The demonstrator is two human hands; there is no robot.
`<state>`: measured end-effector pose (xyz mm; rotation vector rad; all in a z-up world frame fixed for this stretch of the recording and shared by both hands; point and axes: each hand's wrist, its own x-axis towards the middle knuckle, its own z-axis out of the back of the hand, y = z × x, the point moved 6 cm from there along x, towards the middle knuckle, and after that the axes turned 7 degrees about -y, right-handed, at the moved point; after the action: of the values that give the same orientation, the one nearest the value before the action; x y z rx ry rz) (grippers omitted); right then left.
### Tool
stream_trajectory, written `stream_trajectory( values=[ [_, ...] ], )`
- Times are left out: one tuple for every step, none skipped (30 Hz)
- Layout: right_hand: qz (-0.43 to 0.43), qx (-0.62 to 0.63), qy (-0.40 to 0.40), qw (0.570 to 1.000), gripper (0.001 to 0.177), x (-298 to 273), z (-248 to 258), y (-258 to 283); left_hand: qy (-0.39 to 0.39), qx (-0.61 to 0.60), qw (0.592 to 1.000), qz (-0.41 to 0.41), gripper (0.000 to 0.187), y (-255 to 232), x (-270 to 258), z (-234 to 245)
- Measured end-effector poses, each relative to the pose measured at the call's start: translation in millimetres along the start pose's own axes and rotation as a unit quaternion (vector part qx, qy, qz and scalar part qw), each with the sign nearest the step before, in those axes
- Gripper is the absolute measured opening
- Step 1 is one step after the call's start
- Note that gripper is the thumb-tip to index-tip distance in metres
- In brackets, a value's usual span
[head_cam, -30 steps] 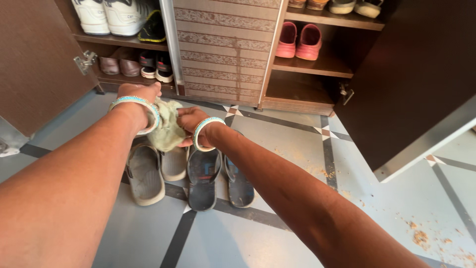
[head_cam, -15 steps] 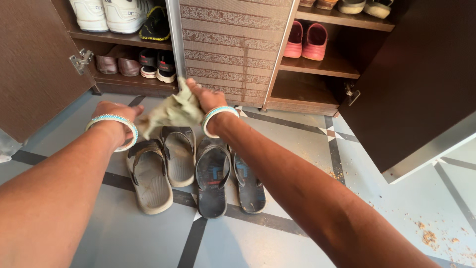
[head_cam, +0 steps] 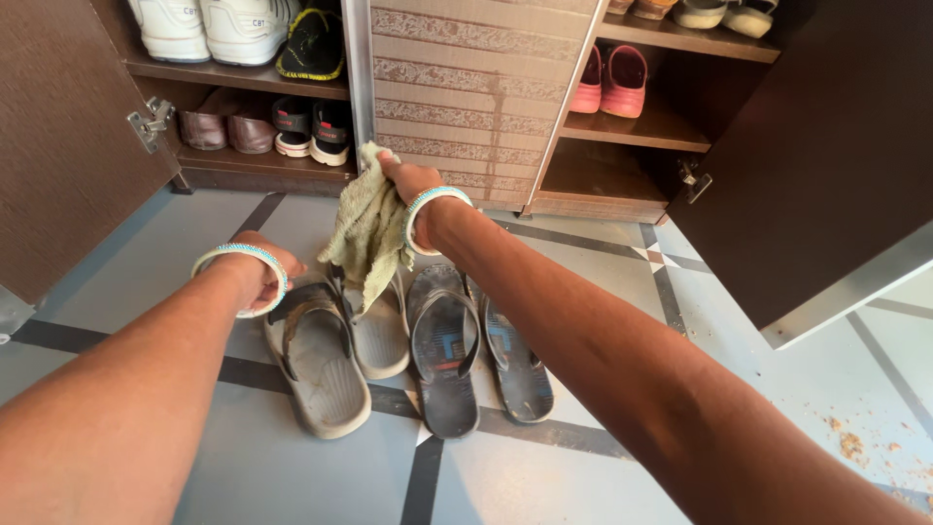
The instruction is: The person wipes a pair of grey sneakers and several flip-flops with a cloth. The person places the cleaned sneakers into a shoe cabinet and continues wiping the flip-flops on the floor.
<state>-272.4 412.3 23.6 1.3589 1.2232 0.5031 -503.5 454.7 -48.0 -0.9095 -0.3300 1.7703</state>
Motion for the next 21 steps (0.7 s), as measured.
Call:
stream_trajectory(
  values=[
    [0.008, -0.017, -0.021, 1.0, 0.048, 2, -4, -2, 0.006, -0.02, 1.0, -0.001, 0.025, 4, 2, -2],
    [0.015, -0.034, -0.041, 0.998, 0.046, 3, -7, -4, 0.013, -0.041, 0.999, -0.002, 0.023, 7, 4, -4],
    [0.011, -0.046, -0.046, 0.998, 0.045, 3, -13, -5, 0.018, -0.062, 0.998, -0.001, 0.021, 11, 7, -6],
    [0.006, -0.057, -0.051, 0.997, 0.043, 3, -18, -6, 0.015, 0.009, 1.0, -0.025, 0.024, 14, 10, -6],
    [0.002, -0.069, -0.056, 0.996, 0.042, 2, -23, -6, 0.011, 0.079, 0.996, -0.048, 0.027, 16, 15, -7],
    [-0.001, -0.071, -0.057, 0.996, 0.041, 1, -27, -5, 0.008, 0.148, 0.986, -0.072, 0.03, 18, 21, -8],
    [-0.005, -0.072, -0.058, 0.996, 0.04, 0, -32, -4, 0.006, 0.139, 0.989, -0.051, 0.026, 25, 26, -9],
    [-0.009, -0.074, -0.06, 0.995, 0.04, -1, -36, -4, 0.005, 0.13, 0.991, -0.03, 0.022, 34, 32, -12],
    [-0.008, -0.071, -0.052, 0.996, 0.039, -1, -40, -4, 0.004, 0.12, 0.993, -0.011, 0.018, 39, 37, -17],
    [-0.008, -0.067, -0.044, 0.997, 0.038, -1, -45, -4, 0.014, 0.088, 0.996, 0.018, 0.021, 45, 41, -24],
    [-0.007, -0.064, -0.036, 0.997, 0.037, 0, -49, -6, 0.024, 0.056, 0.997, 0.048, 0.025, 52, 44, -32],
    [0.005, -0.079, -0.047, 0.996, 0.037, 1, -49, -8, 0.033, 0.023, 0.996, 0.077, 0.031, 58, 46, -40],
    [0.016, -0.093, -0.056, 0.994, 0.038, 2, -51, -12, 0.041, -0.007, 0.993, 0.108, 0.037, 66, 48, -46],
    [0.027, -0.107, -0.064, 0.992, 0.038, 4, -52, -15, 0.048, -0.038, 0.988, 0.139, 0.044, 74, 48, -51],
    [0.017, -0.103, -0.056, 0.993, 0.038, 5, -53, -21, 0.057, -0.069, 0.981, 0.169, 0.051, 81, 46, -59],
    [0.007, -0.098, -0.048, 0.994, 0.037, 7, -54, -28, 0.081, -0.076, 0.976, 0.188, 0.056, 87, 45, -67],
    [-0.001, -0.094, -0.038, 0.995, 0.037, 10, -55, -31, 0.103, -0.085, 0.97, 0.205, 0.061, 91, 45, -73],
    [-0.013, -0.077, -0.049, 0.996, 0.036, 13, -53, -34, 0.125, -0.094, 0.963, 0.221, 0.066, 95, 45, -80],
    [-0.025, -0.059, -0.057, 0.996, 0.035, 16, -54, -38, 0.118, -0.149, 0.954, 0.233, 0.065, 100, 47, -87],
    [-0.038, -0.041, -0.065, 0.996, 0.034, 18, -55, -41, 0.11, -0.204, 0.942, 0.244, 0.063, 106, 48, -99],
    [-0.043, -0.029, -0.066, 0.996, 0.033, 21, -56, -43, 0.101, -0.26, 0.926, 0.253, 0.062, 114, 51, -109]
  ],
)
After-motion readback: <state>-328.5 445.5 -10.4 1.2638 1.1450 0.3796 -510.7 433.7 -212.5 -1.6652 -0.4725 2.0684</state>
